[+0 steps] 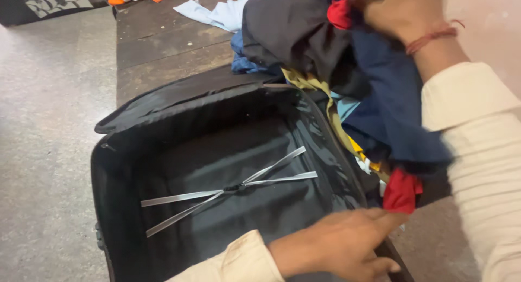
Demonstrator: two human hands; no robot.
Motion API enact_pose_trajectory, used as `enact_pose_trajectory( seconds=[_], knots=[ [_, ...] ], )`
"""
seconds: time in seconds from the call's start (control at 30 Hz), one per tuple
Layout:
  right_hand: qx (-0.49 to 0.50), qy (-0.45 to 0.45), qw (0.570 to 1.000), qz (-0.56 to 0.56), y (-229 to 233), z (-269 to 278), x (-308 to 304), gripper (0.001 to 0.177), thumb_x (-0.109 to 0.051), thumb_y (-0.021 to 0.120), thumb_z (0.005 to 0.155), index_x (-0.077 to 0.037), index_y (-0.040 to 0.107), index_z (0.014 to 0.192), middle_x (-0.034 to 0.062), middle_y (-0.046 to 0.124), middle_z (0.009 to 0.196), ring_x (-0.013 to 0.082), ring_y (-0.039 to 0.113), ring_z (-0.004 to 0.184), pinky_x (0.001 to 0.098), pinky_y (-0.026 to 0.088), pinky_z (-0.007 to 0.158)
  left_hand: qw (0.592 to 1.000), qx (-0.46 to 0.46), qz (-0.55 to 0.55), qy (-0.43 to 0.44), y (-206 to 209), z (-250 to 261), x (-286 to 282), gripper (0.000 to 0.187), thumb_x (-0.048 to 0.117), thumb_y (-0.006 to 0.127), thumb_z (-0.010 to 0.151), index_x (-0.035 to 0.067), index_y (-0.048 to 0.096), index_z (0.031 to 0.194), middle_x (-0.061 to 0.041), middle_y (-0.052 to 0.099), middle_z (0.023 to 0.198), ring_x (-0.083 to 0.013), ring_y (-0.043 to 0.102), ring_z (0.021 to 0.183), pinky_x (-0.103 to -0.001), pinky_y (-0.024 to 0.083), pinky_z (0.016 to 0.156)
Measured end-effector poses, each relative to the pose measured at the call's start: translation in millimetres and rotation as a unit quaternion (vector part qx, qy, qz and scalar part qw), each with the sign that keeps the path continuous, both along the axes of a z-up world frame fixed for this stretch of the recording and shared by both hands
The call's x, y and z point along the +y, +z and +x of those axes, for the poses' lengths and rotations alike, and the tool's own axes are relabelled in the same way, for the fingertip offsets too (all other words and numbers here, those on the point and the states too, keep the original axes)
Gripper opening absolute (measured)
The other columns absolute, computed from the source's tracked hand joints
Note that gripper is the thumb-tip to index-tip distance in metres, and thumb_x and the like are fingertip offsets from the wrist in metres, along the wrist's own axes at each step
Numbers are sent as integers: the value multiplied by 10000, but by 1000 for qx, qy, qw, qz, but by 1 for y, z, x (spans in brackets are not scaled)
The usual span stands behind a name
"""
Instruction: The person places a blue garment into a black suitcase, followed by black trousers and a red item, then folds the lid down and pulls the zipper to close it.
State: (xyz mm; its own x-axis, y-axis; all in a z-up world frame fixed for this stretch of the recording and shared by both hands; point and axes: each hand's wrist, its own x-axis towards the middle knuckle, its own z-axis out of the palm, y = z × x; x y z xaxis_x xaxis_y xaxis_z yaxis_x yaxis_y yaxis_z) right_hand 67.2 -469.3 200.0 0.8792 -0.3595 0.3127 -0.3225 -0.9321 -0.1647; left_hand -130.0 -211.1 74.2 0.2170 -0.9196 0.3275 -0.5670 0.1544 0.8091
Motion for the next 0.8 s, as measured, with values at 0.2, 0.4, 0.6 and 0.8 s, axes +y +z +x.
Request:
enact_pose_trajectory(
  seconds=[0.2,0.4,0.6,0.8],
  knots=[
    [-86,117,966,-214,-74,-21,41,1008,-574,781,794,40,494,1540,362,353,1526,536,421,1360,730,316,1010,906,-199,115,356,26,88,105,207,256,797,708,71,737,776,-134,742,909,-381,686,875,-506,518,737],
    [-151,369,917,-30,-121,-59,109,565,-316,706,921,-59,575,1406,191,524,1547,368,482,1479,481,364,1293,647,-240,74,720,3,192,285,438,370,732,847,14,670,1094,-186,721,999,-359,679,928,-469,497,788],
    [-92,403,909,-51,-140,-14,103,610,-334,642,962,11,535,1454,251,528,1496,407,490,1376,488,348,1155,668,433,-38,605,-73,258,354,557,452,657,933,-33,687,1206,-137,763,1058,-235,713,947,-342,542,886],
    [-35,360,919,158,-160,15,69,627,-383,525,1050,10,435,1530,261,515,1506,382,506,1390,411,385,1139,760,198,-78,614,-117,284,374,287,173,621,910,-55,748,1030,-115,735,1020,-171,651,924,-305,501,831]
  ],
)
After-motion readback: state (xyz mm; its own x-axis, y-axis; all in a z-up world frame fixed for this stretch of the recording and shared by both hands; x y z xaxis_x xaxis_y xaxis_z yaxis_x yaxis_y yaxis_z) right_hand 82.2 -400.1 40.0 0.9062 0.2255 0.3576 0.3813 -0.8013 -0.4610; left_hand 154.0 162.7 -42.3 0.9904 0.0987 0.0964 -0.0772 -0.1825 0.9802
